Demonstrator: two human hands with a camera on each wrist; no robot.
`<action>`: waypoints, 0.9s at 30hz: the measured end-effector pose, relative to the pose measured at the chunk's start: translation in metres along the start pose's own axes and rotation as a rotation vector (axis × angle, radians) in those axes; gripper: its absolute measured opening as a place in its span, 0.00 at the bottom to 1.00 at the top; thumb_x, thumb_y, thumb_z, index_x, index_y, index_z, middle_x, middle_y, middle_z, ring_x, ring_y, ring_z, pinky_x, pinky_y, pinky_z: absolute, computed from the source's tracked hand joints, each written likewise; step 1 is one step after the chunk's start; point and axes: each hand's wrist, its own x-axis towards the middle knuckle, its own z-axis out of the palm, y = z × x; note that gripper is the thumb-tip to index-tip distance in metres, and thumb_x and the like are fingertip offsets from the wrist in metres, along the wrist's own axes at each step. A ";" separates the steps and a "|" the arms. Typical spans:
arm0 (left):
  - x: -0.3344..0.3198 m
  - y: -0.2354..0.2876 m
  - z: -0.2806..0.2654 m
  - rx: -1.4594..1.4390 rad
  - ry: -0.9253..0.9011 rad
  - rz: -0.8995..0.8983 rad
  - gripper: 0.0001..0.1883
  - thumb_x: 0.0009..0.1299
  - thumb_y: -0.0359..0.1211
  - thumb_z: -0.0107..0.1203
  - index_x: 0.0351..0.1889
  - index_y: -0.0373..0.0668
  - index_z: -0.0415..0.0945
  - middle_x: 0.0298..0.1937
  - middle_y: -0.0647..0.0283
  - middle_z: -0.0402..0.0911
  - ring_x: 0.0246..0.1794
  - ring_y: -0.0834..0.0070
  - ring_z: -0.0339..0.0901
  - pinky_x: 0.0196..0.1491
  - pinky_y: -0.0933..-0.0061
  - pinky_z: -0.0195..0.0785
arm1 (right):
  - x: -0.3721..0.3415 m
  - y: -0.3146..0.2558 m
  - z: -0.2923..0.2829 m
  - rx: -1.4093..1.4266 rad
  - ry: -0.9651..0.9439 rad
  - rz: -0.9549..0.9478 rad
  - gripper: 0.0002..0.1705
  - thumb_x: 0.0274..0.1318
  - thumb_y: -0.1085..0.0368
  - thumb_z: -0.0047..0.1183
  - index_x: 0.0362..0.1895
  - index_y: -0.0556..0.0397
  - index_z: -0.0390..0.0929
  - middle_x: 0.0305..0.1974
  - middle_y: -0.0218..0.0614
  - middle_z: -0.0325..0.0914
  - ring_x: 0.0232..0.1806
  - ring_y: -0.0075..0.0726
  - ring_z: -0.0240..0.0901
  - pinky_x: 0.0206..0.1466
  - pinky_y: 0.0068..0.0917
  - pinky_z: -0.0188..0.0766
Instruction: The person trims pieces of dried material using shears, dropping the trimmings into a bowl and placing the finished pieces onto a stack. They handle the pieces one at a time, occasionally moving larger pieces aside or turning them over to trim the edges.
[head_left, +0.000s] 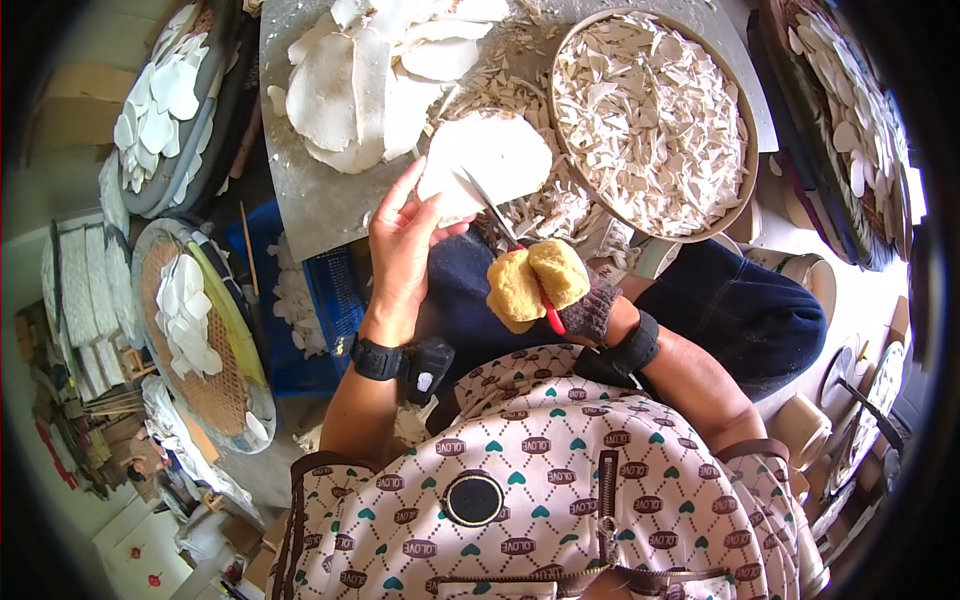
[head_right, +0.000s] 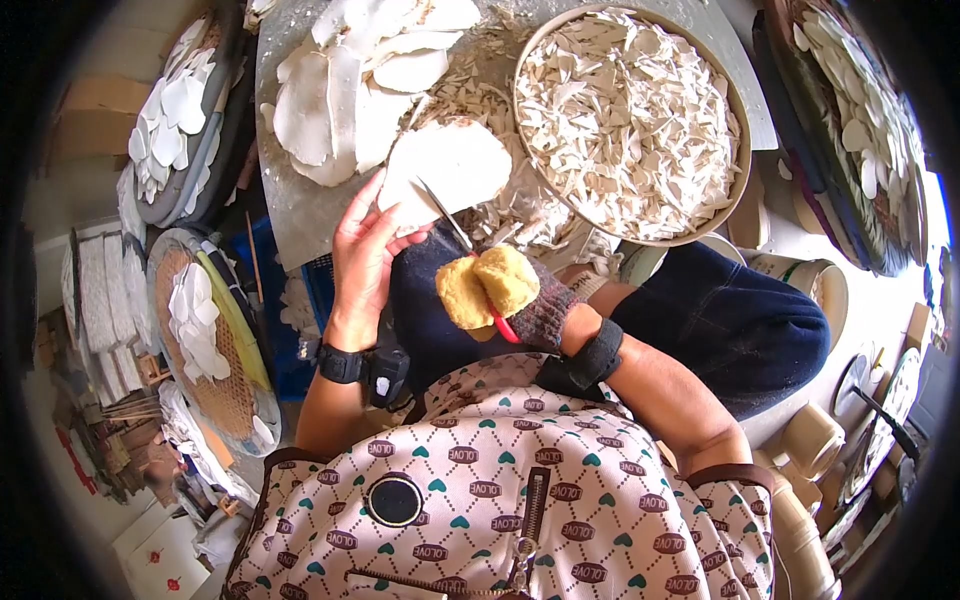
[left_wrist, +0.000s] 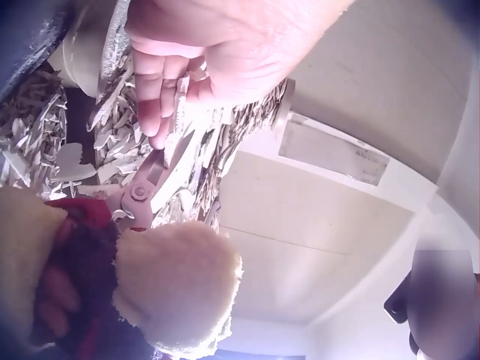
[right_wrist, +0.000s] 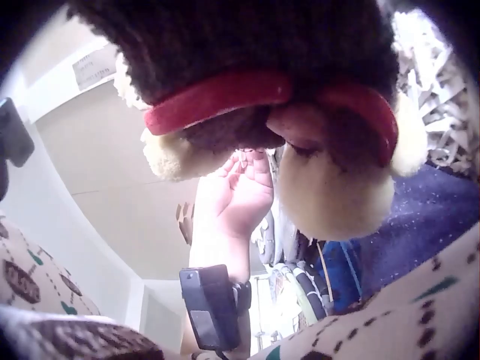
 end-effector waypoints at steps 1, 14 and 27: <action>0.001 -0.001 0.000 -0.003 0.002 -0.011 0.25 0.66 0.27 0.50 0.62 0.39 0.58 0.41 0.54 0.79 0.35 0.70 0.79 0.35 0.76 0.75 | 0.001 -0.002 0.002 -0.088 0.001 0.005 0.15 0.61 0.63 0.44 0.46 0.62 0.71 0.45 0.42 0.75 0.46 0.32 0.73 0.50 0.25 0.70; 0.017 0.012 -0.006 -0.032 -0.020 -0.080 0.26 0.64 0.25 0.51 0.61 0.37 0.58 0.40 0.52 0.78 0.34 0.69 0.80 0.35 0.75 0.77 | 0.035 -0.017 -0.006 -0.542 -0.106 -0.101 0.15 0.54 0.68 0.51 0.47 0.55 0.71 0.45 0.37 0.74 0.46 0.31 0.72 0.53 0.24 0.66; 0.032 0.006 -0.034 -0.220 -0.105 -0.212 0.21 0.65 0.27 0.50 0.56 0.36 0.60 0.44 0.53 0.76 0.37 0.65 0.79 0.37 0.73 0.77 | 0.051 -0.025 -0.014 -1.318 0.032 -0.485 0.09 0.50 0.65 0.49 0.27 0.59 0.76 0.26 0.42 0.77 0.27 0.40 0.74 0.31 0.29 0.69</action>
